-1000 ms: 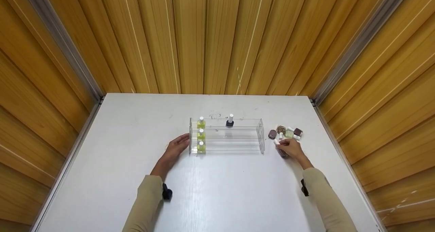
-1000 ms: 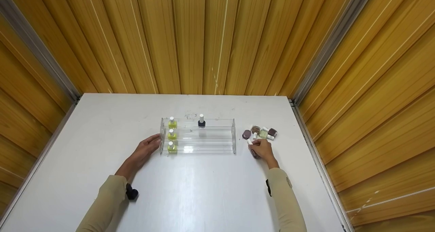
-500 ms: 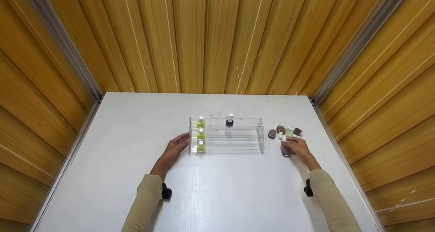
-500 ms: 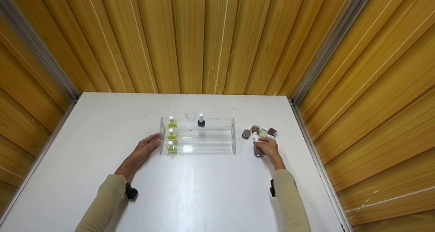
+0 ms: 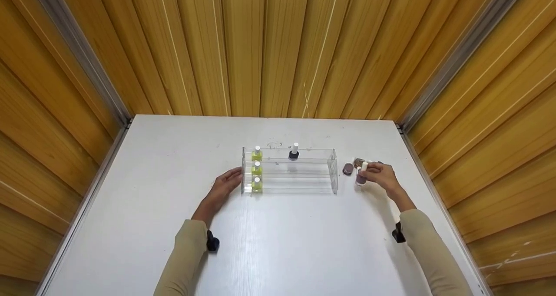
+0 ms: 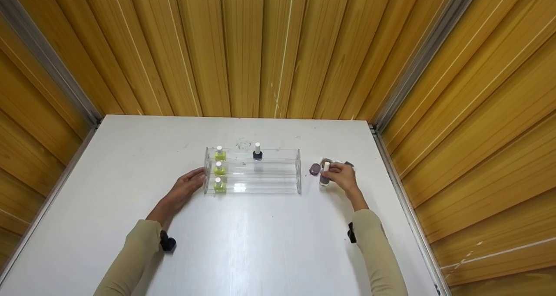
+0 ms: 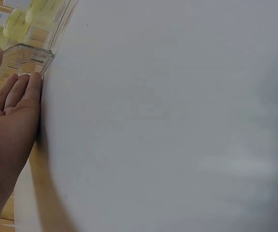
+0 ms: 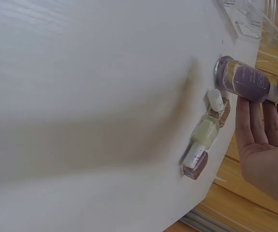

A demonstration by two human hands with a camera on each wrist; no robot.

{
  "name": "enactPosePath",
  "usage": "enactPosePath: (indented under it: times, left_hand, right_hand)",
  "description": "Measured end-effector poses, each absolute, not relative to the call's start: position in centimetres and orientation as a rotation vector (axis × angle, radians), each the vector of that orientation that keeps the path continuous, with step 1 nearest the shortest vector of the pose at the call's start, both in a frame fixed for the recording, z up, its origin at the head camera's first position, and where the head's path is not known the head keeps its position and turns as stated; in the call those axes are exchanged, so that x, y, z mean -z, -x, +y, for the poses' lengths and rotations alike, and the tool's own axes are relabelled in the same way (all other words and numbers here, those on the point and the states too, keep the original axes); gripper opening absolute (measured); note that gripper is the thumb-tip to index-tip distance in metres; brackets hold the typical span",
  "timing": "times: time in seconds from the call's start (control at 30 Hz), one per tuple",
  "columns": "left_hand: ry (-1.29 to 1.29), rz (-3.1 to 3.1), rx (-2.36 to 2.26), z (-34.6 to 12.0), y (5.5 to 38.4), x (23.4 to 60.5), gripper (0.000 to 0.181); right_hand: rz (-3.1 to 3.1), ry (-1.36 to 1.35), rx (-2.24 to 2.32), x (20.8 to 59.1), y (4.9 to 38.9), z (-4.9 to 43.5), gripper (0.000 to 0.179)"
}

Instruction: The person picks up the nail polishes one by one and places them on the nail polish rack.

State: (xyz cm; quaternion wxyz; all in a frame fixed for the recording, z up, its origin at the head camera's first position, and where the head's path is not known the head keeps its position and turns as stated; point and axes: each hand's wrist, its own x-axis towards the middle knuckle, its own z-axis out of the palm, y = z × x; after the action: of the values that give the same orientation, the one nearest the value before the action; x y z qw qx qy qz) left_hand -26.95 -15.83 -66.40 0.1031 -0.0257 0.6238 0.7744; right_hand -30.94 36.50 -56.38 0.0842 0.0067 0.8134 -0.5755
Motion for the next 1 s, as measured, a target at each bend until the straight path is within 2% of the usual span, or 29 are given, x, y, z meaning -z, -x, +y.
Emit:
enactPosePath:
  times: [0.23,0.5,1.0]
  left_hand:
    - [0.1,1.871,-2.239,-15.8,27.0,66.3,0.055]
    - [0.075,1.856,-2.254,-15.8,26.9,66.3,0.055]
    - [0.123,1.872,-2.247,-15.7,27.1,66.4,0.053]
  right_hand:
    - [2.482,0.133,1.624,54.4,31.3,34.7,0.047]
    - [2.507,0.179,1.609,53.0,31.4,31.7,0.041]
    - [2.47,0.33,1.647,52.7,31.7,26.8,0.037]
